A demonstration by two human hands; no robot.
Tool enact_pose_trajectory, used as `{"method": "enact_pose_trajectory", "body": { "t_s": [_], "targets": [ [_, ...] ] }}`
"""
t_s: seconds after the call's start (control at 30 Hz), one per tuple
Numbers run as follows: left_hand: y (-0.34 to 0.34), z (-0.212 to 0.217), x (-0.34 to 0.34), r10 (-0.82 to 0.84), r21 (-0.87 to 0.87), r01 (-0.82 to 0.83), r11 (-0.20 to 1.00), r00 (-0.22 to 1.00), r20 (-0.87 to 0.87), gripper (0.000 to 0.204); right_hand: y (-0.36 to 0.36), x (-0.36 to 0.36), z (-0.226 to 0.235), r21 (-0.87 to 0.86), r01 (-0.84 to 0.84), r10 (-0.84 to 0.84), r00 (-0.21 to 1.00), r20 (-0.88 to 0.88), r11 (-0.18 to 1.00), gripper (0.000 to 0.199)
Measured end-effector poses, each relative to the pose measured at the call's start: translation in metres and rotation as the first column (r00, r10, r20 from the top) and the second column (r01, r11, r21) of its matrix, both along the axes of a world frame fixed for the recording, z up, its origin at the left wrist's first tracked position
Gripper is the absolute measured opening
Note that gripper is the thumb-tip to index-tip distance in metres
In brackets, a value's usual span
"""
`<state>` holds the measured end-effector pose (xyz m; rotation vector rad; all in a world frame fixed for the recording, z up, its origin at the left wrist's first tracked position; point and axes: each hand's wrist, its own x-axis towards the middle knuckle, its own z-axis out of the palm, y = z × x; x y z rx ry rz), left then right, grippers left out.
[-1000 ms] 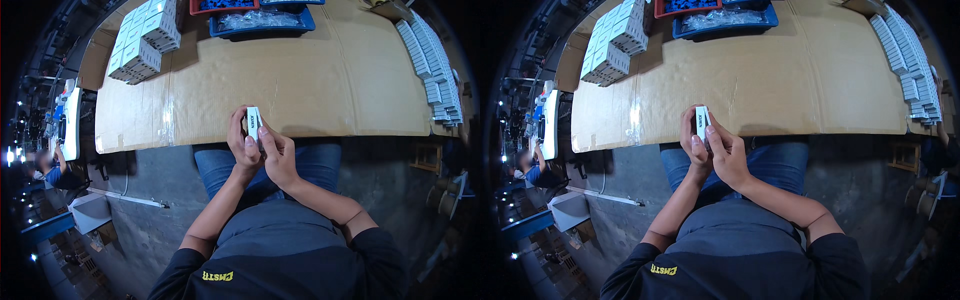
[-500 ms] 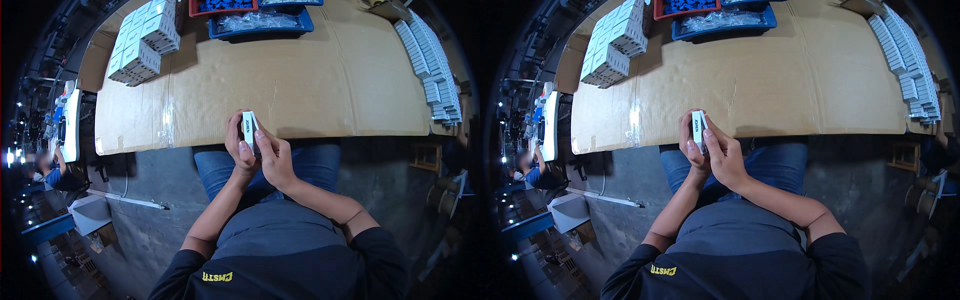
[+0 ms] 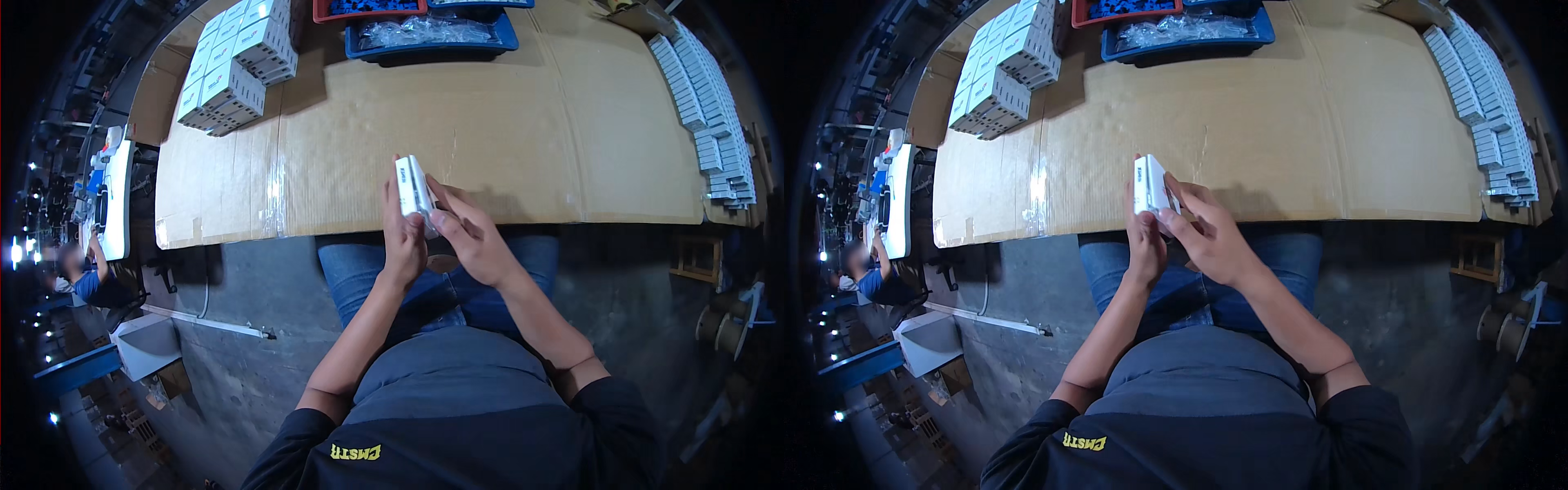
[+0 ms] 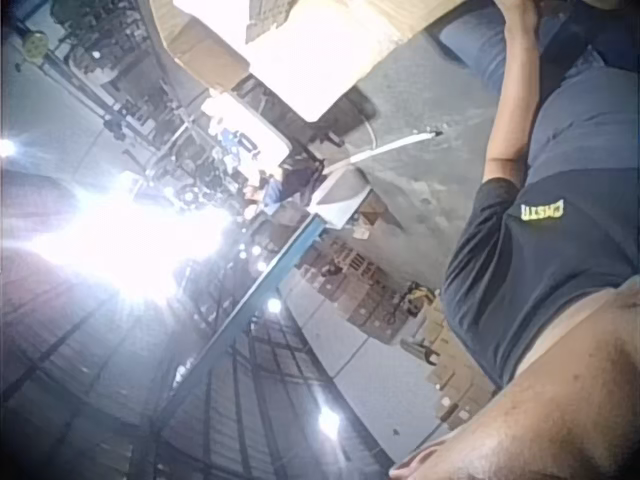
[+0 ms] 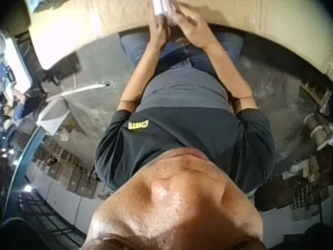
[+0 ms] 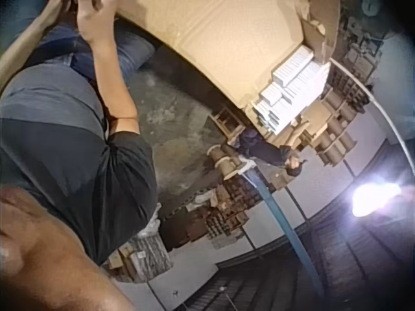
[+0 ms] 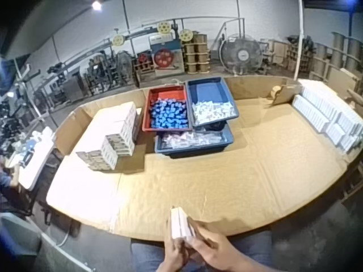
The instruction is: Assembling, filling, and stacking small product boxes with electronic components and accessories.
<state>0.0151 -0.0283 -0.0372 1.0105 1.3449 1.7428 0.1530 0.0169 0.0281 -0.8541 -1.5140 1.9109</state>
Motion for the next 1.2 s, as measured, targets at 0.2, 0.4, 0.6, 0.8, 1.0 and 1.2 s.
{"method": "enact_pose_trajectory", "body": {
  "t_s": [0.2, 0.4, 0.6, 0.8, 1.0, 1.2],
  "targets": [
    [0.003, 0.038, -0.003, 0.043, -0.300, 0.141, 0.943, 0.845, 0.533, 0.088, 0.015, 0.017, -0.002, 0.654, -0.154, -0.062, 0.953, 0.295, 0.740, 0.076],
    [-0.001, 0.058, 0.012, -0.016, -0.310, 0.427, 0.850, 0.609, 0.793, 0.081, 0.038, 0.015, -0.009, 0.871, -0.032, -0.225, 0.961, 0.162, 0.490, 0.079],
    [-0.005, 0.064, 0.017, -0.028, -0.317, 0.461, 0.829, 0.600, 0.800, 0.074, 0.042, 0.012, -0.018, 0.922, -0.012, -0.085, 0.995, 0.048, 0.386, 0.070],
    [-0.008, 0.068, 0.021, -0.069, -0.269, 0.445, 0.854, 0.609, 0.790, 0.071, 0.040, 0.010, -0.021, 0.919, 0.082, -0.064, 0.996, -0.062, 0.386, 0.066],
    [-0.008, 0.059, 0.020, -0.075, -0.260, 0.467, 0.845, 0.586, 0.807, 0.072, 0.038, 0.009, -0.028, 0.907, 0.125, -0.077, 0.992, -0.102, 0.403, 0.066],
    [-0.005, 0.059, 0.011, -0.035, -0.203, 0.505, 0.839, 0.422, 0.906, 0.073, 0.045, 0.006, -0.017, 0.828, 0.189, -0.074, 0.981, -0.177, 0.529, 0.066]
  ]
}}
